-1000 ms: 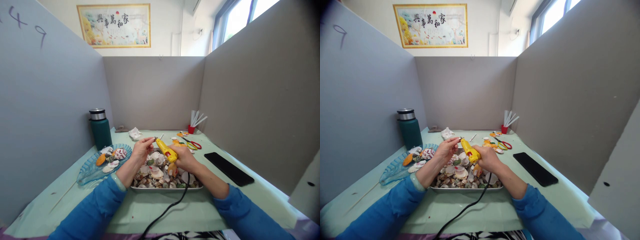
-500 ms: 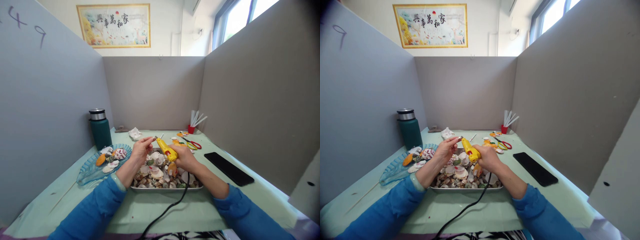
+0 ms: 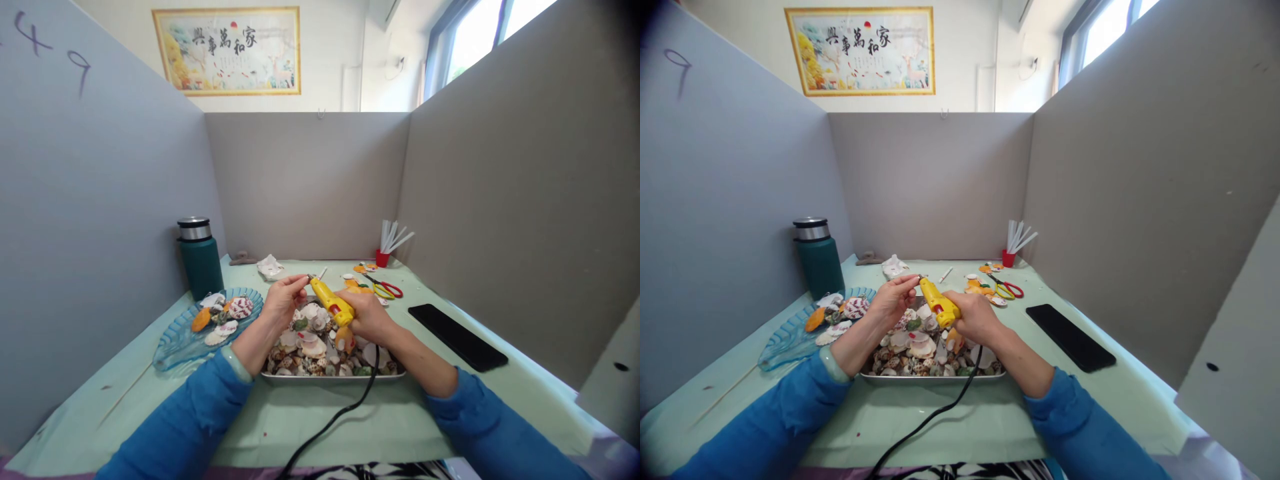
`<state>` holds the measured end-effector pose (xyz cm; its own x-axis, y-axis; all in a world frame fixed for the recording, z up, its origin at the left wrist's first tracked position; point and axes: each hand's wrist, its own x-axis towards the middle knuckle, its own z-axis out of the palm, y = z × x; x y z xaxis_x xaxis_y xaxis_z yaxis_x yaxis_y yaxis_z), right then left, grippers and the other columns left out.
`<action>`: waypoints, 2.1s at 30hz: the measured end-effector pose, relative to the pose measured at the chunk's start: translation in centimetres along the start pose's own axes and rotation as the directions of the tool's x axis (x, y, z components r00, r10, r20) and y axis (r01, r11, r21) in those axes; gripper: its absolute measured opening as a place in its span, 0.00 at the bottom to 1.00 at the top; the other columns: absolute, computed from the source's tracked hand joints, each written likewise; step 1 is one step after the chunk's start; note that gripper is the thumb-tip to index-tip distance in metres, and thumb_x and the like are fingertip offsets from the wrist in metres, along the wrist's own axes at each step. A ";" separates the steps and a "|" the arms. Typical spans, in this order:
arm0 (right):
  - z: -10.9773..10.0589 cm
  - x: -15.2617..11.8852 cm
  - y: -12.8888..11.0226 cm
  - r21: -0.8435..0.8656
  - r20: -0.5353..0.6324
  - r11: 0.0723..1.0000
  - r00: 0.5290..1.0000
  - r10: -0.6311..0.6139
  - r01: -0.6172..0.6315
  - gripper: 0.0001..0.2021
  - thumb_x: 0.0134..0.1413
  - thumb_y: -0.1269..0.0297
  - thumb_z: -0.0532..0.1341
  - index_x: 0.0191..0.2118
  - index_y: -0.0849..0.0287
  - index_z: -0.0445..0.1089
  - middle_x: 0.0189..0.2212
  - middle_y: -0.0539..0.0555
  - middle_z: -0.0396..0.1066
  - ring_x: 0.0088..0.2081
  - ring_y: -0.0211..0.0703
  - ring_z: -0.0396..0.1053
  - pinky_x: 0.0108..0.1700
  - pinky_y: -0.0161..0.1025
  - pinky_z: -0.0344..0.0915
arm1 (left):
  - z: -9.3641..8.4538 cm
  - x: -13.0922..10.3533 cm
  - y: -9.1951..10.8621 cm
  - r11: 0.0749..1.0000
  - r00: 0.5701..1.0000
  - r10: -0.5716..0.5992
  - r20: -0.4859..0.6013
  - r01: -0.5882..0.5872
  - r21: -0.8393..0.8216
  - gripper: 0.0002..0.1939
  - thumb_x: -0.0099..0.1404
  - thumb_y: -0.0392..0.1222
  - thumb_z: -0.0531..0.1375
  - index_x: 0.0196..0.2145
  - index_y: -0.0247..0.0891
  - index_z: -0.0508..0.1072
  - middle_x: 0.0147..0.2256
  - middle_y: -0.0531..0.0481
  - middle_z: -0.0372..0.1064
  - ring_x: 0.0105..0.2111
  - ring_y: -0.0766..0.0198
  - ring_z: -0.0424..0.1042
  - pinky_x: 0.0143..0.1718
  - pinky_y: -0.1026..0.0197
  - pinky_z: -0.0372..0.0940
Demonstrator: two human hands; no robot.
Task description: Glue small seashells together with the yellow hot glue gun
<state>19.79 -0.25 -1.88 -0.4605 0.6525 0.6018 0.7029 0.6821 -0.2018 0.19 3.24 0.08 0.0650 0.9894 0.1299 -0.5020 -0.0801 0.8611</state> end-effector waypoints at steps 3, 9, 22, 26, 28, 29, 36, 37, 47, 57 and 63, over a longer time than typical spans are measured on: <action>0.0 0.1 0.0 -0.001 -0.004 1.000 1.000 0.010 -0.010 0.15 0.43 0.75 0.56 0.40 0.57 0.68 0.30 0.52 0.72 0.32 0.41 0.68 0.34 0.33 0.57 | 0.1 -0.1 0.1 1.000 1.000 0.000 -0.015 0.000 -0.004 0.10 0.46 0.32 0.67 0.29 0.30 0.73 0.24 0.51 0.70 0.16 0.76 0.63 0.18 0.71 0.59; 0.0 0.1 0.0 -0.023 -0.034 0.999 0.999 0.024 -0.025 0.14 0.44 0.73 0.56 0.40 0.57 0.69 0.29 0.53 0.72 0.32 0.42 0.68 0.34 0.34 0.57 | 0.3 -0.3 0.2 1.000 1.000 0.000 -0.016 0.000 -0.003 0.11 0.46 0.32 0.67 0.29 0.30 0.73 0.28 0.48 0.72 0.16 0.77 0.63 0.18 0.71 0.59; 0.1 0.2 0.1 -0.008 -0.028 1.000 1.000 0.004 -0.005 0.15 0.43 0.75 0.57 0.39 0.57 0.68 0.30 0.52 0.72 0.32 0.42 0.68 0.34 0.34 0.58 | 0.2 -0.3 0.2 1.000 1.000 0.001 -0.003 -0.001 0.013 0.11 0.45 0.33 0.67 0.29 0.30 0.74 0.25 0.50 0.71 0.16 0.76 0.63 0.18 0.71 0.59; 0.1 0.2 0.2 -0.032 -0.045 0.999 0.999 0.019 -0.021 0.12 0.44 0.74 0.57 0.38 0.58 0.69 0.29 0.52 0.72 0.32 0.43 0.67 0.35 0.34 0.57 | 0.3 -0.4 0.2 1.000 1.000 0.008 -0.008 -0.008 0.015 0.10 0.46 0.32 0.67 0.29 0.30 0.73 0.29 0.47 0.73 0.16 0.77 0.62 0.18 0.72 0.59; 0.1 0.2 0.1 -0.026 -0.037 1.000 0.999 0.017 -0.018 0.13 0.44 0.74 0.57 0.38 0.58 0.69 0.29 0.52 0.72 0.32 0.43 0.67 0.34 0.34 0.57 | 0.3 -0.4 0.2 1.000 1.000 0.006 -0.007 -0.006 0.013 0.10 0.45 0.32 0.67 0.29 0.30 0.73 0.28 0.47 0.73 0.16 0.77 0.62 0.18 0.72 0.59; 0.0 0.1 0.0 -0.020 -0.028 1.000 1.000 0.013 -0.014 0.13 0.44 0.74 0.56 0.39 0.58 0.69 0.29 0.52 0.72 0.32 0.42 0.67 0.34 0.34 0.57 | 0.2 -0.3 0.2 1.000 1.000 0.003 -0.002 -0.003 0.013 0.11 0.45 0.32 0.67 0.29 0.30 0.73 0.27 0.48 0.72 0.16 0.77 0.63 0.17 0.72 0.59; -0.1 0.0 -0.1 -0.010 0.006 1.000 1.000 0.025 -0.025 0.14 0.44 0.73 0.56 0.40 0.58 0.68 0.29 0.52 0.72 0.32 0.42 0.67 0.34 0.34 0.57 | 0.2 -0.2 0.1 1.000 1.000 0.003 0.005 -0.003 0.017 0.11 0.44 0.33 0.68 0.29 0.31 0.74 0.25 0.50 0.70 0.16 0.77 0.63 0.18 0.71 0.59; -0.1 0.1 -0.1 -0.015 0.000 0.999 1.000 0.030 -0.030 0.14 0.44 0.73 0.56 0.40 0.57 0.68 0.30 0.53 0.72 0.32 0.43 0.67 0.35 0.34 0.57 | 0.2 -0.2 0.1 1.000 1.000 0.004 0.003 -0.004 0.019 0.11 0.44 0.33 0.68 0.29 0.31 0.74 0.26 0.50 0.71 0.16 0.77 0.63 0.18 0.71 0.59; -0.1 0.2 -0.1 -0.106 -0.029 0.992 0.998 0.062 -0.064 0.11 0.46 0.70 0.57 0.38 0.57 0.68 0.28 0.52 0.72 0.32 0.43 0.67 0.35 0.34 0.56 | 0.2 -0.3 0.2 0.999 1.000 0.024 0.001 -0.024 0.023 0.13 0.43 0.33 0.68 0.30 0.30 0.73 0.30 0.45 0.74 0.17 0.77 0.63 0.18 0.72 0.59; -0.1 0.2 0.2 -0.223 0.062 0.963 0.983 0.171 -0.154 0.13 0.44 0.69 0.57 0.39 0.56 0.70 0.31 0.53 0.73 0.35 0.45 0.68 0.32 0.34 0.54 | 0.0 -0.4 0.2 0.999 0.999 0.041 0.002 -0.041 0.028 0.15 0.44 0.36 0.68 0.31 0.32 0.73 0.32 0.46 0.73 0.17 0.77 0.62 0.18 0.72 0.57; -1.5 0.1 0.8 -0.275 0.224 0.952 0.954 0.198 -0.133 0.14 0.45 0.62 0.61 0.41 0.54 0.71 0.31 0.54 0.73 0.34 0.45 0.69 0.29 0.33 0.53 | 0.0 -0.4 0.2 0.998 0.999 0.048 0.009 -0.048 0.039 0.15 0.43 0.37 0.69 0.31 0.32 0.73 0.33 0.47 0.73 0.17 0.78 0.62 0.18 0.71 0.57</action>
<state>21.18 -0.14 -0.84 -0.4219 0.8318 0.3609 0.8795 0.4721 -0.0599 0.09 2.80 0.23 0.0484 0.9833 0.1752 -0.4704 -0.1323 0.8725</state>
